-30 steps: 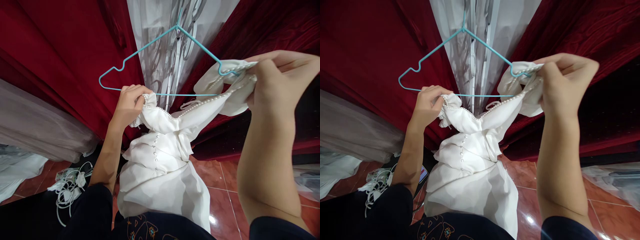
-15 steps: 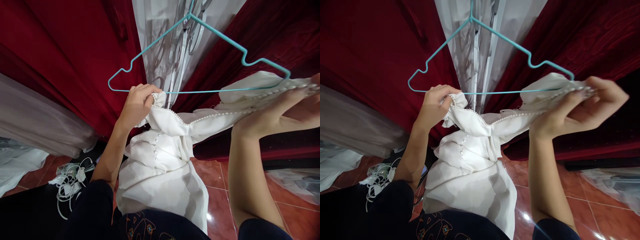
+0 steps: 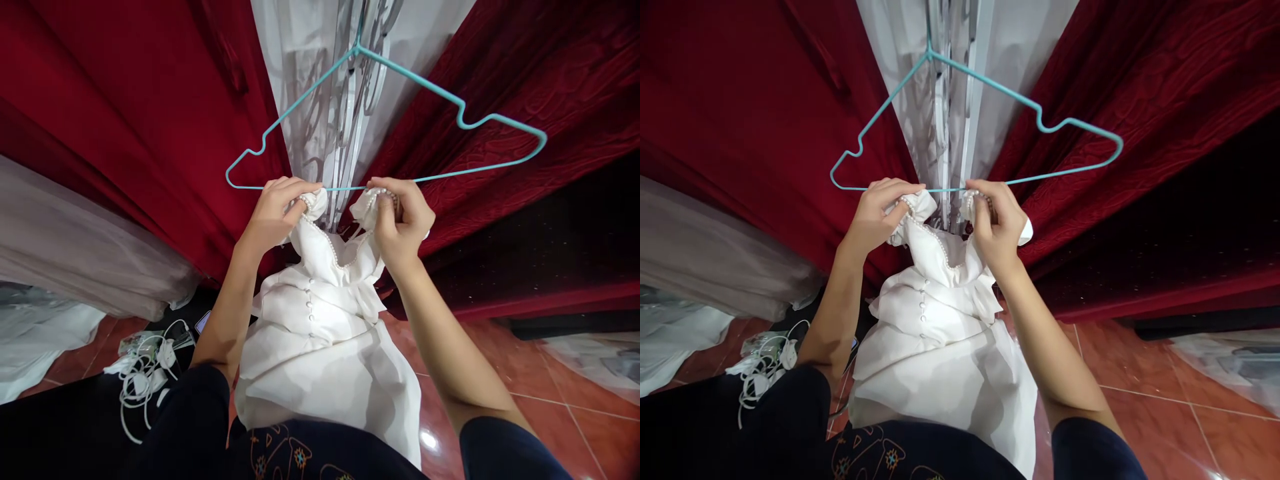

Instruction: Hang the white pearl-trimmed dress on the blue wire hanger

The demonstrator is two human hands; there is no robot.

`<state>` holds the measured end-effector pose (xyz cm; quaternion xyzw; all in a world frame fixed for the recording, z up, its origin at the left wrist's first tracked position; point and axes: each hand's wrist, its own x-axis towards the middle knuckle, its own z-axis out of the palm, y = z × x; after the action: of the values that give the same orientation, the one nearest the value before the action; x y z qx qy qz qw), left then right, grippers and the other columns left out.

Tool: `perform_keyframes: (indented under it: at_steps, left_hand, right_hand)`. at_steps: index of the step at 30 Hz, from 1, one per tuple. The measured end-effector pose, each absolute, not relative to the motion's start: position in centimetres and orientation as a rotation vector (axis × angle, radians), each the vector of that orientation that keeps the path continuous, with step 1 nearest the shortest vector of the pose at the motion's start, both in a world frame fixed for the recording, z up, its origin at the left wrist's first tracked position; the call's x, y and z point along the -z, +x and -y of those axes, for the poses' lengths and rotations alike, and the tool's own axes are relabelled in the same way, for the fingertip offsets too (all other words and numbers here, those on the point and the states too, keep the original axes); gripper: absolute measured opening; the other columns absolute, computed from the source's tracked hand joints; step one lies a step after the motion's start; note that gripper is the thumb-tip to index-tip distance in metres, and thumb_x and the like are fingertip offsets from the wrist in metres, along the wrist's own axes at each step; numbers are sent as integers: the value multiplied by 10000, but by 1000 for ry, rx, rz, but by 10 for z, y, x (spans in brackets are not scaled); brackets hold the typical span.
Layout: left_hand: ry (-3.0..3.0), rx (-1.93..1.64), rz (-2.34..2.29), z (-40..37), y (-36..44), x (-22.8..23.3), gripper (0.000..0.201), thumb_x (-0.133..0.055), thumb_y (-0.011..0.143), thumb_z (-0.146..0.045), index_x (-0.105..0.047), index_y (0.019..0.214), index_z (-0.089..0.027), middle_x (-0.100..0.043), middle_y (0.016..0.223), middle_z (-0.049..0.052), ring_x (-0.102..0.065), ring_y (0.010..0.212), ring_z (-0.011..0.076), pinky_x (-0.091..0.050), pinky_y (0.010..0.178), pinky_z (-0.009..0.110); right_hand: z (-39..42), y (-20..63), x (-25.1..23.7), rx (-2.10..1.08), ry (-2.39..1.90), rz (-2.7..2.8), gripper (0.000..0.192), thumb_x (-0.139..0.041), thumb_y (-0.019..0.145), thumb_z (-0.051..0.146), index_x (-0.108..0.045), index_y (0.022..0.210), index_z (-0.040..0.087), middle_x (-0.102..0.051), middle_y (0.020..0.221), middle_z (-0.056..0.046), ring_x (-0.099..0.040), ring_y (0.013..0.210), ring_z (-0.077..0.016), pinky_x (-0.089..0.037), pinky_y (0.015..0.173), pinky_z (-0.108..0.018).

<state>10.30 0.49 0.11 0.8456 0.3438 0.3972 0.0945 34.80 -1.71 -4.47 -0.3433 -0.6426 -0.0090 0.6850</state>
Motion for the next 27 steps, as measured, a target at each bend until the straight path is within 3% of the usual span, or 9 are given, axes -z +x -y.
perform_keyframes:
  at_steps: [4, 8, 12, 15, 18, 21, 24, 27]
  left_hand:
    - [2511, -1168, -983, -5, 100, -2, 449, -562, 943, -143, -782, 1324, -235, -791, 1283, 37, -713, 1192, 251, -481, 1117, 443]
    - [2433, -1240, -964, -5, 101, 3, 383, -563, 998, -186, -795, 1295, -254, -807, 1274, 38, -731, 1196, 255, -491, 1143, 468]
    - [2122, -1400, -846, -3, 109, 9, 363, -527, 1118, -394, -675, 1433, -291, -795, 1266, 67, -750, 1206, 248, -586, 1051, 413]
    - [1937, -1671, -906, -1, 107, 16, 385, -568, 1110, -497, -608, 1446, -314, -767, 1180, 62, -762, 1135, 229, -618, 973, 356]
    - [1685, -2063, -1002, -4, 86, 31, 247, -722, 990, -360, -674, 1206, -250, -725, 1081, 42, -738, 1039, 196, -602, 924, 302]
    - [1392, -2138, -1067, -9, 52, 48, 173, -710, 819, -169, -640, 976, -191, -624, 793, -11, -613, 705, 125, -490, 656, 224]
    - [1246, -2080, -1238, -18, 23, 50, 240, -627, 726, -33, -603, 916, -177, -478, 609, -75, -439, 547, 98, -343, 547, 217]
    - [1203, -2190, -1358, -30, 9, 26, 339, -573, 693, 123, -587, 869, -166, -457, 622, -90, -419, 552, 78, -339, 565, 213]
  right_hand:
    - [14, 345, 45, 48, -806, 1435, 261, -543, 1091, 325, -780, 1177, 261, -759, 1051, -43, -731, 1001, -197, -615, 928, -409]
    - [12, 350, 29, 28, -880, 1521, 264, -529, 1099, 374, -757, 1105, 242, -692, 964, -38, -676, 920, -175, -581, 859, -369]
    - [9, 352, 21, -15, -882, 1562, 271, -503, 1111, 387, -734, 1127, 245, -700, 1020, -37, -668, 963, -170, -563, 904, -367]
    - [8, 350, 22, -52, -875, 1559, 265, -503, 1109, 393, -723, 1112, 245, -702, 1019, -36, -673, 975, -175, -563, 927, -375]
    - [7, 347, 22, -91, -893, 1538, 262, -506, 1101, 407, -717, 1100, 252, -698, 1030, -41, -673, 982, -187, -574, 974, -404]
    - [7, 345, 22, -133, -916, 1515, 270, -521, 1089, 448, -716, 1090, 261, -698, 1035, -46, -672, 997, -203, -581, 1034, -442]
    - [7, 347, 22, -130, -921, 1516, 269, -534, 1083, 454, -727, 1086, 267, -699, 1017, -50, -678, 1007, -211, -578, 1058, -457]
    - [7, 349, 21, -110, -909, 1529, 269, -531, 1085, 429, -747, 1100, 270, -701, 989, -50, -683, 982, -208, -580, 1028, -446]
